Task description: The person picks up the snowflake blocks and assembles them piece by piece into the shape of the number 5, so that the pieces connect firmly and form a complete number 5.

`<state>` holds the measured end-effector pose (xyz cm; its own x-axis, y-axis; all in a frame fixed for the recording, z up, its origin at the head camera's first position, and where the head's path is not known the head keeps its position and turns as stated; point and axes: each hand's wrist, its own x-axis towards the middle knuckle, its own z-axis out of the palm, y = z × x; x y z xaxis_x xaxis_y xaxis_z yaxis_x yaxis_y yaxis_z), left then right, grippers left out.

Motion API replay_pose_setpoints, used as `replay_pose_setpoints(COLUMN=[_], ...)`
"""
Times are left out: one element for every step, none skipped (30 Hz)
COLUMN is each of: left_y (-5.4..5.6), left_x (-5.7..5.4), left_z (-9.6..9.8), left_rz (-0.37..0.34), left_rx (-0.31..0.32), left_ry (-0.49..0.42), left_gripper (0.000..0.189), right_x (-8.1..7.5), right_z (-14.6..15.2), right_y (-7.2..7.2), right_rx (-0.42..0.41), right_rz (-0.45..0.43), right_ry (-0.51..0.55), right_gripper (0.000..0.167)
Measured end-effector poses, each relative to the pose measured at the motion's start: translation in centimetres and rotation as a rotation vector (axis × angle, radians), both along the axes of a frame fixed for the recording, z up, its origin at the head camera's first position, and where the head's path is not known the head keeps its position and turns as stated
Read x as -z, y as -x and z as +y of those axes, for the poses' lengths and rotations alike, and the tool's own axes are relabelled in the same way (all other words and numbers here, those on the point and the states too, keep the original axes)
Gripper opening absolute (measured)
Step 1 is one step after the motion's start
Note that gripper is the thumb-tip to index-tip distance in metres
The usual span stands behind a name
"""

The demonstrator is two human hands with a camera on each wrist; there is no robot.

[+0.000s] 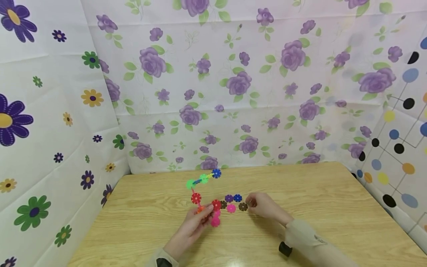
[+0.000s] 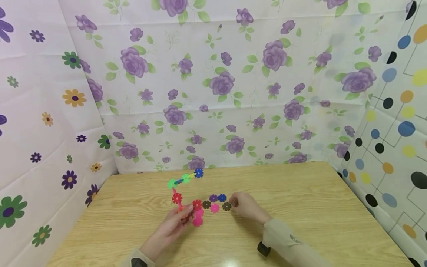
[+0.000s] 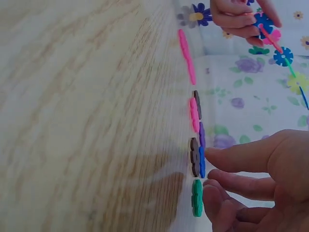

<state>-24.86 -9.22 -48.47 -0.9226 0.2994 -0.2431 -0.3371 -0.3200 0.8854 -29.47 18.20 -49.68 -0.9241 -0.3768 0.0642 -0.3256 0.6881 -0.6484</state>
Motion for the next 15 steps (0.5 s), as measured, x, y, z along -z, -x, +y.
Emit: replay_pose_setpoints(left_y=[0.0, 0.0, 0.0, 0.0, 0.0, 0.0, 0.0, -0.1, -0.1, -0.1, -0.1, -0.1, -0.1, -0.1, -0.2], left_x=[0.0, 0.0, 0.0, 0.1, 0.1, 0.1, 0.1, 0.2, 0.2, 0.2, 0.2, 0.2, 0.1, 0.1, 0.1], left_z=[0.0, 0.1, 0.1, 0.2, 0.2, 0.2, 0.2, 0.3, 0.3, 0.3, 0.4, 0.5, 0.5, 0.6, 0.7], left_rz=[-0.004, -0.007, -0.011, -0.012, -0.014, -0.016, -0.020, -0.021, -0.023, -0.021, -0.020, -0.018, -0.017, -0.013, -0.011], left_rx=[-0.002, -0.003, -0.004, -0.006, -0.010, -0.012, -0.016, -0.018, -0.021, -0.023, -0.024, -0.025, -0.027, -0.028, -0.029], left_ry=[-0.007, -0.012, -0.015, -0.019, -0.021, -0.023, -0.024, -0.024, -0.023, -0.020, -0.017, -0.016, -0.016, -0.016, -0.019], left_gripper=[0.011, 0.011, 0.012, 0.013, 0.013, 0.014, 0.014, 0.014, 0.014, 0.013, 0.011, 0.010, 0.008, 0.007, 0.006], right_x=[0.1, 0.2, 0.2, 0.3, 0.3, 0.4, 0.4, 0.5, 0.5, 0.6, 0.7, 0.7, 0.7, 0.8, 0.7], right_z=[-0.1, -0.3, -0.4, -0.6, -0.8, -0.9, -1.1, -1.3, -1.4, -1.6, -1.8, -1.9, -2.1, -2.2, -2.3], right_y=[0.1, 0.3, 0.4, 0.5, 0.6, 0.7, 0.7, 0.8, 0.9, 1.0, 1.0, 1.0, 1.0, 1.0, 1.0], right_rx=[0.011, 0.020, 0.026, 0.034, 0.042, 0.045, 0.044, 0.045, 0.047, 0.050, 0.047, 0.044, 0.041, 0.038, 0.034], right_rz=[-0.004, -0.006, -0.007, -0.012, -0.015, -0.014, -0.010, -0.007, -0.005, 0.000, 0.007, 0.014, 0.020, 0.023, 0.029], right_ry=[-0.010, -0.022, -0.031, -0.035, -0.038, -0.038, -0.040, -0.045, -0.047, -0.055, -0.064, -0.069, -0.077, -0.084, -0.086], right_gripper=[0.023, 0.024, 0.025, 0.026, 0.027, 0.027, 0.027, 0.026, 0.026, 0.025, 0.023, 0.023, 0.023, 0.023, 0.024])
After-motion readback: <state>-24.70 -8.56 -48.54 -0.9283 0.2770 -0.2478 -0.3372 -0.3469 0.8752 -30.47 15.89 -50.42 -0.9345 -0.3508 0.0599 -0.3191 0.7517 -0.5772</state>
